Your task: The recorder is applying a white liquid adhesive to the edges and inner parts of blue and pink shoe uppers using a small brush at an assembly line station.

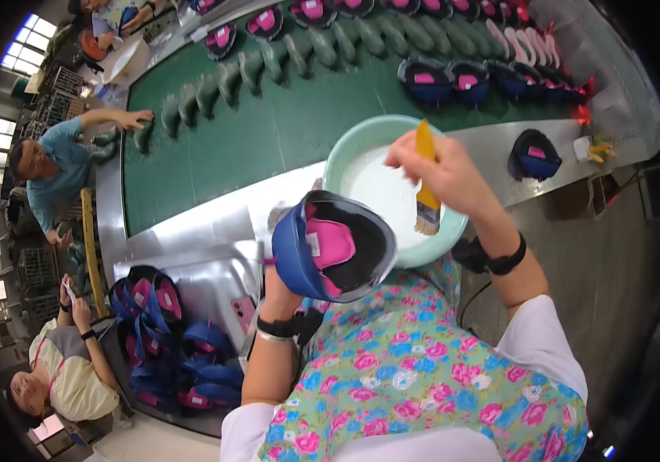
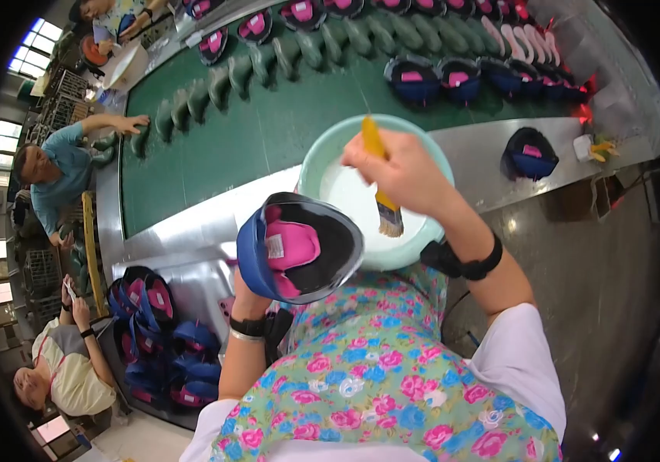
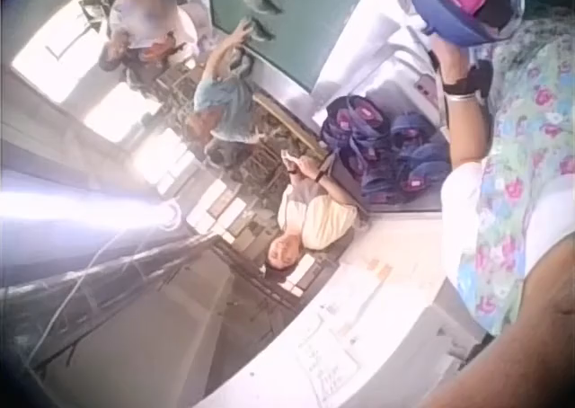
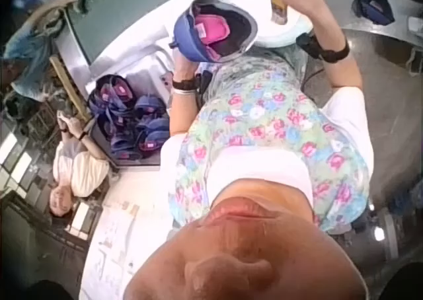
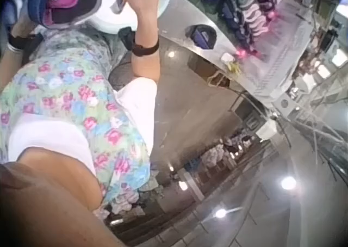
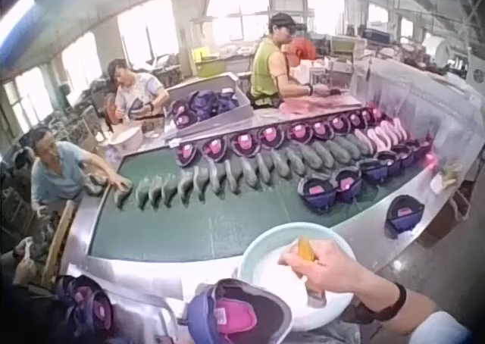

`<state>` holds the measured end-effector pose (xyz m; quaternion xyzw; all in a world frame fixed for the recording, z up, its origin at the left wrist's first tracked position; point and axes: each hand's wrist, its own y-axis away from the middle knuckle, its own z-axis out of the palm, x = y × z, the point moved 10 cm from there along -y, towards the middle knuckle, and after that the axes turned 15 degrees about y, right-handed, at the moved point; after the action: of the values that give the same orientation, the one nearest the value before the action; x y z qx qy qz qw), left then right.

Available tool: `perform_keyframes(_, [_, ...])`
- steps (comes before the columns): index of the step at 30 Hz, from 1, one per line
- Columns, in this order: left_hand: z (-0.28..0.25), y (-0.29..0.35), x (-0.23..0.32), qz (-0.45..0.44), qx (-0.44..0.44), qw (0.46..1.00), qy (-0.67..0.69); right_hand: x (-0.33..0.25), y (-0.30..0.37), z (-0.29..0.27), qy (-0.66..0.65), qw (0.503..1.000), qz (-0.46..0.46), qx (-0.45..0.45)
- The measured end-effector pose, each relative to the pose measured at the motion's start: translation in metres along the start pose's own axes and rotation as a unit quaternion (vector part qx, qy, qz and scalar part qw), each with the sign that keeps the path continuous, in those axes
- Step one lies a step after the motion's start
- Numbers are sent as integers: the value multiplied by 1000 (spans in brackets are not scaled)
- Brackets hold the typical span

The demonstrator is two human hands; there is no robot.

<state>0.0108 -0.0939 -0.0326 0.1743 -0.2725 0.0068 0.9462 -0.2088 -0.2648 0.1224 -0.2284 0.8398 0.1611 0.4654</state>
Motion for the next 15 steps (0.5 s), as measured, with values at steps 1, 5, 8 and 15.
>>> perform_keyframes(1, [5, -3, -14, -78, -17, 992, 95, -12, 0, 4, -27, 999, -36, 10])
perform_keyframes(5, [78, -23, 51, 133, -70, 978, -146, -76, 0, 44, 116, 982, -130, -77])
perform_keyframes(8, [113, -48, 62, 214, -112, 956, -165, -74, -13, 49, 133, 979, -143, -65])
perform_keyframes(15, [123, -115, 79, 173, -122, 914, -346, -13, -109, 19, 293, 951, -96, -9])
